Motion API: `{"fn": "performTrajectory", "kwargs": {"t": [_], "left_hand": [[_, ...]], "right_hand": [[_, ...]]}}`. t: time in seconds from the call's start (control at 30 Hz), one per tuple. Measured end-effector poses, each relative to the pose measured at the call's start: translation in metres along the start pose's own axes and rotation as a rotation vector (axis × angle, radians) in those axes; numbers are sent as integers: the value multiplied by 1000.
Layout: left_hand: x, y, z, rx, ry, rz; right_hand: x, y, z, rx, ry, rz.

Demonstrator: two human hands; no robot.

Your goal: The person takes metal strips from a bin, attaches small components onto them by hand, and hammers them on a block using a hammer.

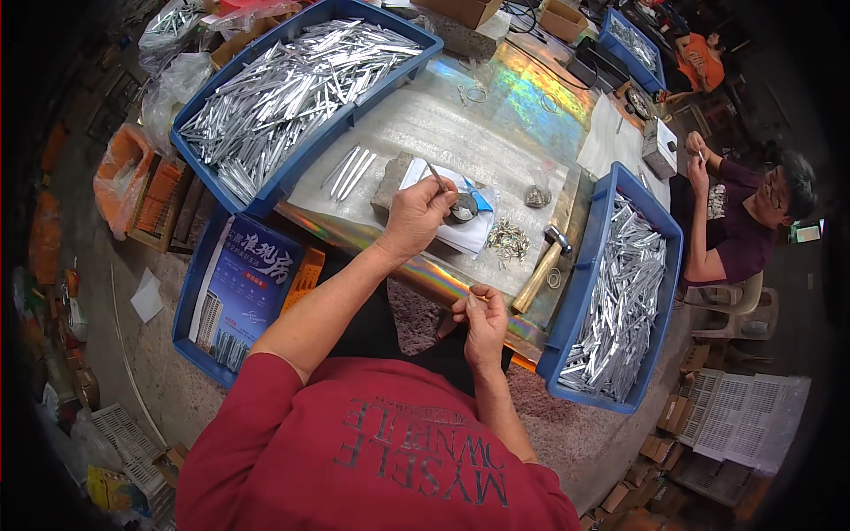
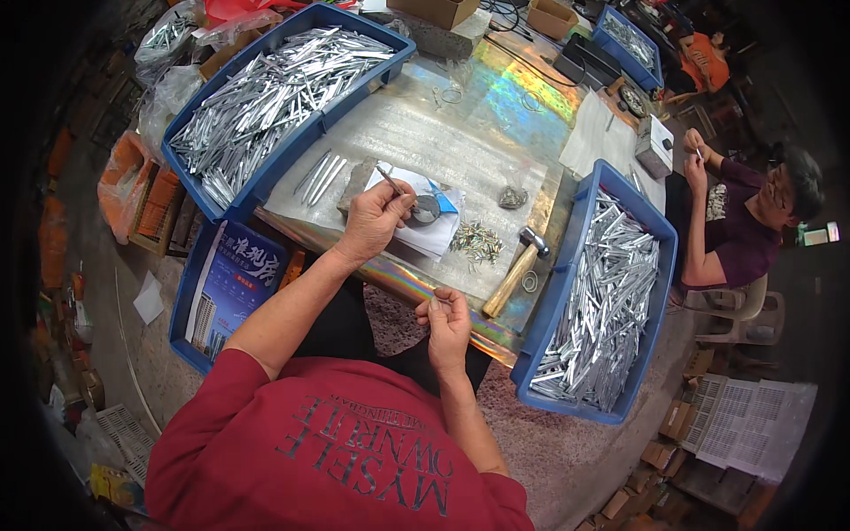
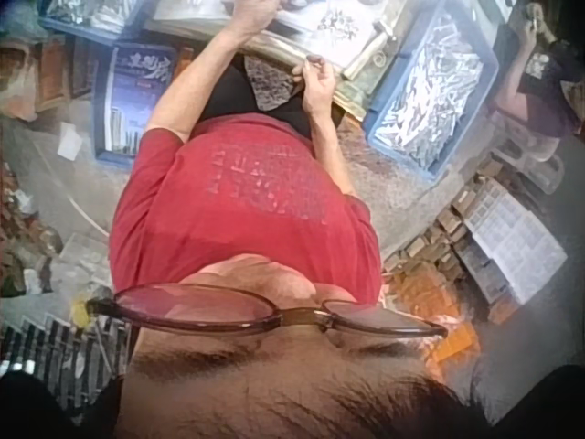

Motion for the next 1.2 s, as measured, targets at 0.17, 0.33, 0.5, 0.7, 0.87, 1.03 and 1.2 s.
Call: {"fn": "performTrajectory", "kwargs": {"t": [0.17, 0.33, 0.5, 0.7, 0.87, 1.03, 1.2], "left_hand": [[17, 2, 1, 35, -174, 204], [26, -6, 3, -113, -411, 578], [29, -10, 4, -227, -449, 534], [29, -9, 5, -193, -364, 452], [23, -8, 2, -103, -280, 493], [19, -8, 3, -86, -326, 423], [18, -8, 6, -76, -301, 471]], "right_hand": [[-3, -2, 0, 8, 10, 1], [-30, -30, 0, -45, 147, -216], [-82, -77, 30, -78, 500, -499], [-101, -109, 64, -335, 770, -822], [-84, -90, 61, -168, 951, -1102], [-63, -73, 54, -106, 864, -1277], [-50, -59, 42, -243, 902, -1044]]}}
Point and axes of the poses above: each hand's wrist, its own y-axis away from the middle knuckle, its own z-axis out of the palm, x = y × z, the point moved 3 cm from there along -y, towards the middle knuckle, and after that the axes turned 8 degrees about -z, right-handed, at the moved point
